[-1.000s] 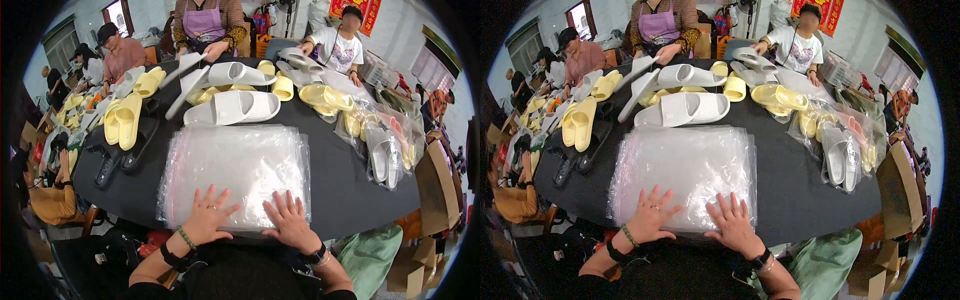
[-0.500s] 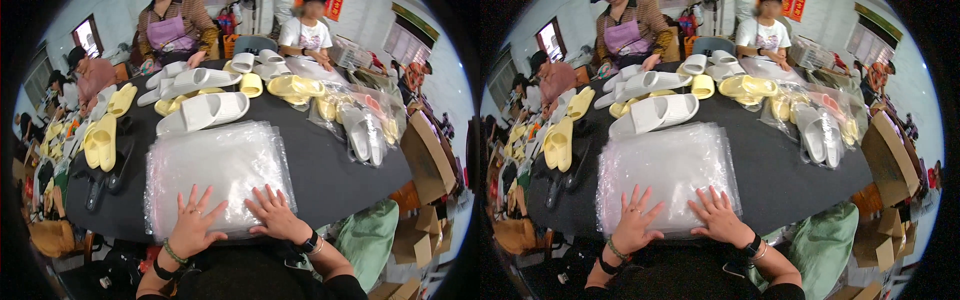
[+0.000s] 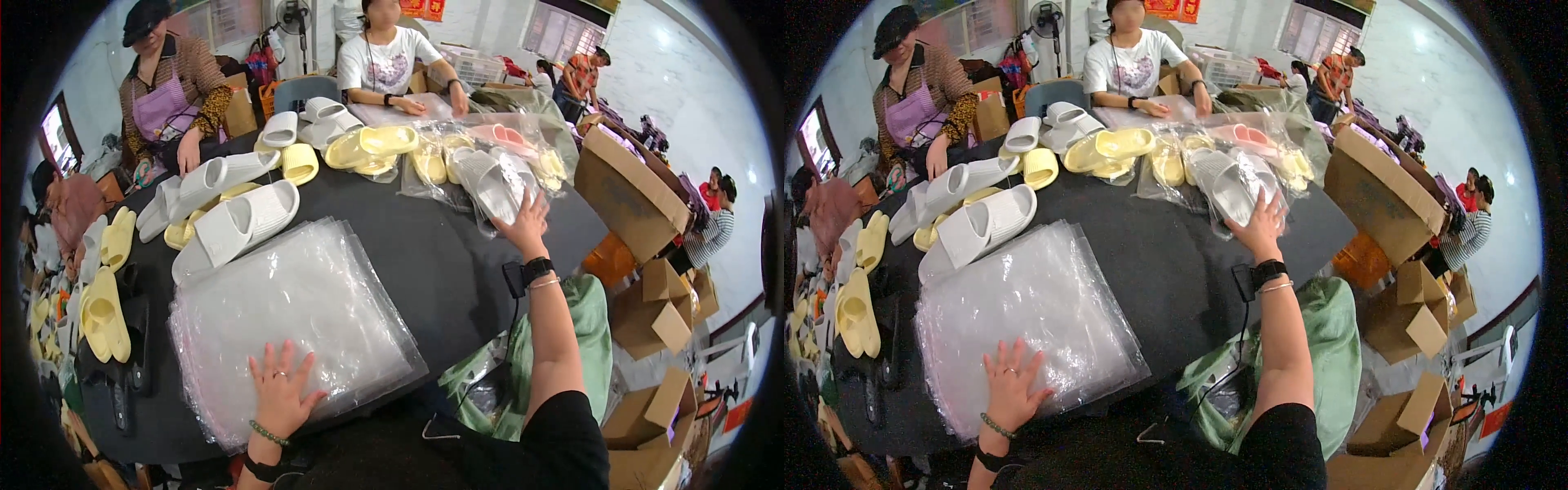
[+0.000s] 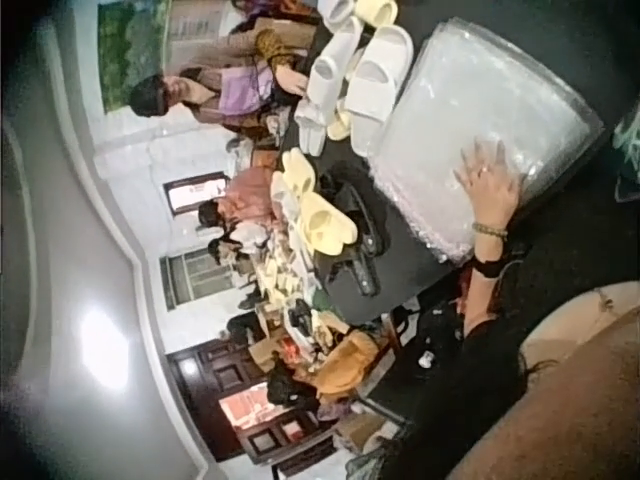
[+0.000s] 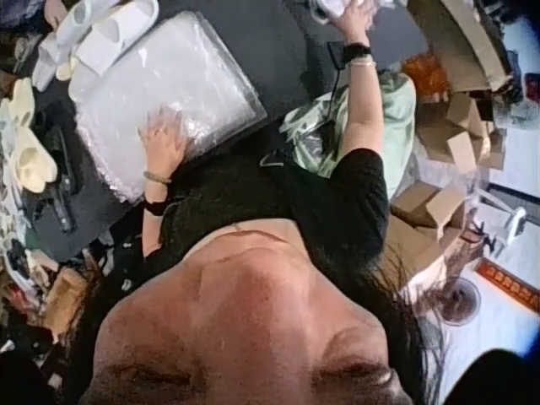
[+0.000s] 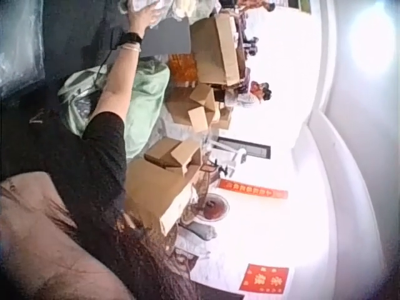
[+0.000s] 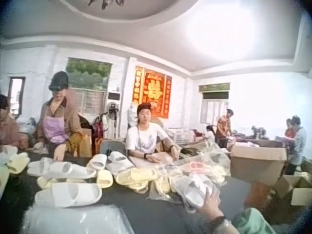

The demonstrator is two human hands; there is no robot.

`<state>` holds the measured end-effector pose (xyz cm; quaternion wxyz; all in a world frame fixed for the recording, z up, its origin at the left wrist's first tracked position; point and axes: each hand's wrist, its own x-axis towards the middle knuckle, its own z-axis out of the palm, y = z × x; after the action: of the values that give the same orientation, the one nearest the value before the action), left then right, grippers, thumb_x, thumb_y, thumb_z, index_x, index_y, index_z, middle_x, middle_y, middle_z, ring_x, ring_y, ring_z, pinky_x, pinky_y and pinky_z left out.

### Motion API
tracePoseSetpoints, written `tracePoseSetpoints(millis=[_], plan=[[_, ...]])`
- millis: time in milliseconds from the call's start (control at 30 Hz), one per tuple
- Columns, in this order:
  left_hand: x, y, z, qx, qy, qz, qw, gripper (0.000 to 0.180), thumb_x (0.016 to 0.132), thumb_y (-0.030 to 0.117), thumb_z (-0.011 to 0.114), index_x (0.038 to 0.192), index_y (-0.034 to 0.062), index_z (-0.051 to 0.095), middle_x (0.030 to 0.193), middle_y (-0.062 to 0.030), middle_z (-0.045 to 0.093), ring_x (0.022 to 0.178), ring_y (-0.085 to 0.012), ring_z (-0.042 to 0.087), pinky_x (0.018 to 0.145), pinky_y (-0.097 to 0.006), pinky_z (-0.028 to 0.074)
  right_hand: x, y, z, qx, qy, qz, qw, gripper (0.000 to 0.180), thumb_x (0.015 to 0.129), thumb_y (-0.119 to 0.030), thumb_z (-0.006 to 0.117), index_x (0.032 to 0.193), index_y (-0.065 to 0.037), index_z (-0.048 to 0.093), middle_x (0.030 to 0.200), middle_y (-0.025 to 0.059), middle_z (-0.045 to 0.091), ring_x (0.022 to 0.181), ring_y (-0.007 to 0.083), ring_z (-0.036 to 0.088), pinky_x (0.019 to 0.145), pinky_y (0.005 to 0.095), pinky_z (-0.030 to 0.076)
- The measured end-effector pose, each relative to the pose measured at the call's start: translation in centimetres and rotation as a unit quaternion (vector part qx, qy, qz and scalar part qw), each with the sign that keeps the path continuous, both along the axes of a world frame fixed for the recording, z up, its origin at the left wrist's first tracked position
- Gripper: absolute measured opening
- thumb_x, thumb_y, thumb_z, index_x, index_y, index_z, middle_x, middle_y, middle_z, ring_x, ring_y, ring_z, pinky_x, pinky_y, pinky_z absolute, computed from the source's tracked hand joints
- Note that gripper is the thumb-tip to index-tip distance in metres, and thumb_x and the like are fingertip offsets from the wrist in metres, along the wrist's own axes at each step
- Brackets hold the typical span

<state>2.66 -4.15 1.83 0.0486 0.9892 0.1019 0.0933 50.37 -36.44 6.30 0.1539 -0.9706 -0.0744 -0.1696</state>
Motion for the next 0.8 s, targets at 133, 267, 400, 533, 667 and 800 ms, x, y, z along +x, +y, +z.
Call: tracePoseSetpoints(millis=[133, 267, 400, 533, 667, 800], plan=[[0.1, 0.0, -0.1, -0.010, 0.006, -0.004, 1.000, 0.068, 0.088, 0.064, 0.054, 0.142, 0.0227, 0.053, 0.155, -0.0179, 0.033, 0.142, -0.0478, 0.024, 0.111, -0.071, 0.012, 4.1, -2.5, -3.7, 0.038, 0.021, -0.020, 0.999, 0.096, 0.076, -0.041, 0.079, 0.152, -0.014, 0.029, 0.158, 0.0254, 0.019, 0.141, 0.0532, 0.023, 0.109, 0.0621, 0.031], [0.0, 0.1, -0.3, 0.003, 0.002, -0.013, 1.000, 0.067, 0.089, 0.065, 0.053, 0.141, 0.0235, 0.054, 0.155, -0.0182, 0.034, 0.142, -0.0481, 0.025, 0.111, -0.071, 0.012, 6.4, -2.9, -4.4, 0.016, -0.004, 0.013, 1.000, 0.071, 0.080, -0.028, 0.073, 0.141, -0.008, 0.042, 0.137, 0.0252, 0.046, 0.117, 0.0408, 0.054, 0.097, 0.0456, 0.047], [-0.3, 0.1, -0.5, 0.005, -0.009, -0.007, 1.000, 0.067, 0.089, 0.065, 0.053, 0.142, 0.0240, 0.053, 0.155, -0.0182, 0.034, 0.142, -0.0482, 0.025, 0.111, -0.071, 0.012, 6.0, -0.3, -2.0, 0.037, -0.249, 0.100, 0.963, 0.063, 0.080, -0.012, 0.071, 0.136, -0.002, 0.045, 0.124, 0.0271, 0.054, 0.101, 0.0397, 0.062, 0.089, 0.0465, 0.051], [-0.1, 0.0, -0.5, -0.009, -0.004, -0.003, 1.000, 0.067, 0.090, 0.066, 0.050, 0.143, 0.0250, 0.052, 0.157, -0.0168, 0.032, 0.144, -0.0471, 0.023, 0.113, -0.070, 0.009, 5.7, 2.3, 0.1, 0.328, 0.007, 0.143, 0.934, 0.073, 0.075, -0.008, 0.068, 0.141, 0.000, 0.040, 0.128, 0.0285, 0.052, 0.105, 0.0421, 0.061, 0.088, 0.0431, 0.052], [-0.4, 0.0, 0.0, -0.028, 0.000, 0.006, 1.000, 0.067, 0.091, 0.068, 0.046, 0.144, 0.0269, 0.051, 0.157, -0.0153, 0.031, 0.145, -0.0458, 0.021, 0.113, -0.069, 0.007, 4.2, 3.4, 1.8, -0.058, -0.162, 0.120, 0.978, 0.040, 0.084, -0.008, 0.061, 0.124, -0.006, 0.058, 0.119, 0.0231, 0.057, 0.098, 0.0402, 0.065, 0.077, 0.0486, 0.054], [-0.1, 0.1, -0.4, -0.023, -0.007, 0.002, 1.000, 0.068, 0.090, 0.069, 0.046, 0.144, 0.0274, 0.050, 0.156, -0.0151, 0.032, 0.144, -0.0455, 0.022, 0.113, -0.069, 0.008, 5.8, 2.5, 4.4, -0.118, -0.178, 0.096, 0.972, 0.021, 0.094, -0.013, 0.046, 0.092, -0.001, 0.063, 0.100, 0.0211, 0.066, 0.087, 0.0406, 0.067, 0.075, 0.0506, 0.054]])
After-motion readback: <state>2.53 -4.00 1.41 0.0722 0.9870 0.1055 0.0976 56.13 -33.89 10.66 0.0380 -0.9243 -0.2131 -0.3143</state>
